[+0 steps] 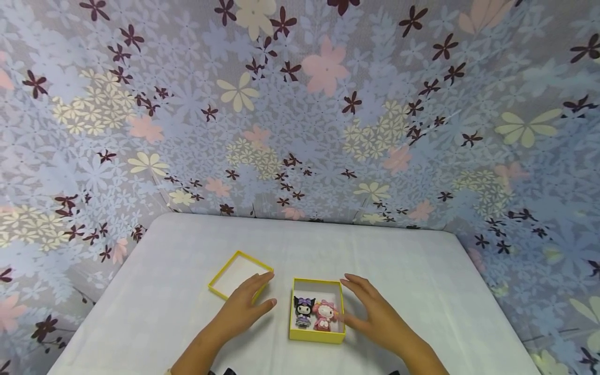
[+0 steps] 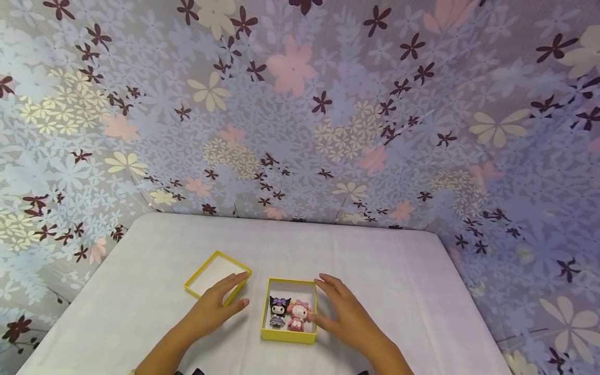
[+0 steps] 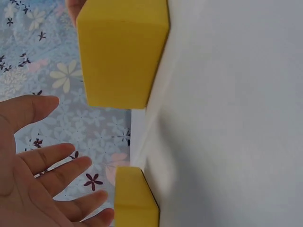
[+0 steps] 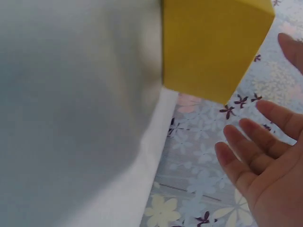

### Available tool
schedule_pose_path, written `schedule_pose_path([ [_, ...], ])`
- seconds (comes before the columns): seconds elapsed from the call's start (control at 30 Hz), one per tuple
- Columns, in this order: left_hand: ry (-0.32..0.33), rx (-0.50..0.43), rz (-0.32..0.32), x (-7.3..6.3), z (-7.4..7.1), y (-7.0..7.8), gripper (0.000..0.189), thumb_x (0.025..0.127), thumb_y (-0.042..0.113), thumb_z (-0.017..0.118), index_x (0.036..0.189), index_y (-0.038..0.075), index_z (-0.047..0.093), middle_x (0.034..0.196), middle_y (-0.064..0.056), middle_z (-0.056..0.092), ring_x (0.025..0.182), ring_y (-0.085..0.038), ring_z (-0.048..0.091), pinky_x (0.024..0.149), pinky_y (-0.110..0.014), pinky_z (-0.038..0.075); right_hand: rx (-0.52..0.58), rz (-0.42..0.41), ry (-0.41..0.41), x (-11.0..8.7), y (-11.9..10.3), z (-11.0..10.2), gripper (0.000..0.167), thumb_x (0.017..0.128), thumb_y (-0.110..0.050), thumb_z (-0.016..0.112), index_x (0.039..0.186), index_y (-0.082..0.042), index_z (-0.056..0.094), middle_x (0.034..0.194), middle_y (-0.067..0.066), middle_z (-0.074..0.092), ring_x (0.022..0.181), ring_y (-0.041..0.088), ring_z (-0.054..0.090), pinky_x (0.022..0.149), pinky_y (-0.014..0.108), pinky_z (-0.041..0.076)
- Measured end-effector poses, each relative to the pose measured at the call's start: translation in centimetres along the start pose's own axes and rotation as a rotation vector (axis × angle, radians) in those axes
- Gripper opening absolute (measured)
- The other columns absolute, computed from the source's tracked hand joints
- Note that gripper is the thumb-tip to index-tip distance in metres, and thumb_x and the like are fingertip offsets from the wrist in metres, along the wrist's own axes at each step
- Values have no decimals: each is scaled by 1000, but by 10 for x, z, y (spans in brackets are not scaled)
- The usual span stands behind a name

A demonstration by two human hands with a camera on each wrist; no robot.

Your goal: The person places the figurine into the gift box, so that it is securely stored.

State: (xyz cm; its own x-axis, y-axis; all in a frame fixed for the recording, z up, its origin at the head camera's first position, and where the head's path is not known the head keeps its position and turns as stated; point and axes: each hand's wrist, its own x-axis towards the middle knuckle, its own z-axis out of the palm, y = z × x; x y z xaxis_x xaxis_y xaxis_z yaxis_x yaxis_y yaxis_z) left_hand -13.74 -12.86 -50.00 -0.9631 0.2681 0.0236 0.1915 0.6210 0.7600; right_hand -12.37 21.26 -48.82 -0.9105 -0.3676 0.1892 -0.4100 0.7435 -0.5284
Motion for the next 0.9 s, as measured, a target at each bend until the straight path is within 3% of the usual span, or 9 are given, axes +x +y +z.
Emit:
schedule_pose_path([
  [0.2, -27, 49, -3, 0, -1, -6, 58, 97, 36, 66, 149, 14, 51, 152, -7, 54, 144, -36, 45, 119, -58, 35, 106, 79, -99, -8, 10, -3, 87, 84, -48, 80, 156, -43, 31, 165, -17, 29, 152, 26, 35, 114, 59, 41],
  [0.43, -77, 45, -36, -1, 1, -13, 60, 97, 37, 67, 150, 14, 50, 154, -9, 51, 146, -36, 43, 119, -59, 34, 188, 152, -214, -10, 16, -1, 96, 83, -56, 76, 159, -48, 17, 169, -14, 17, 156, 31, 23, 118, 65, 31],
  [0.67, -87, 68, -9, 0, 2, -15, 64, 96, 36, 67, 152, 12, 47, 155, -9, 49, 145, -36, 44, 119, -57, 35, 208, 132, -258, -12, 15, 1, 95, 86, -55, 74, 161, -41, 18, 169, -16, 13, 157, 27, 19, 120, 62, 28],
  [0.9, -39, 150, 47, 3, 0, -10, 66, 93, 30, 72, 152, 13, 47, 154, -8, 51, 142, -33, 49, 117, -52, 40, 182, 96, -255, -13, 15, 1, 94, 87, -56, 73, 162, -36, 20, 169, -17, 12, 156, 25, 20, 120, 61, 29],
])
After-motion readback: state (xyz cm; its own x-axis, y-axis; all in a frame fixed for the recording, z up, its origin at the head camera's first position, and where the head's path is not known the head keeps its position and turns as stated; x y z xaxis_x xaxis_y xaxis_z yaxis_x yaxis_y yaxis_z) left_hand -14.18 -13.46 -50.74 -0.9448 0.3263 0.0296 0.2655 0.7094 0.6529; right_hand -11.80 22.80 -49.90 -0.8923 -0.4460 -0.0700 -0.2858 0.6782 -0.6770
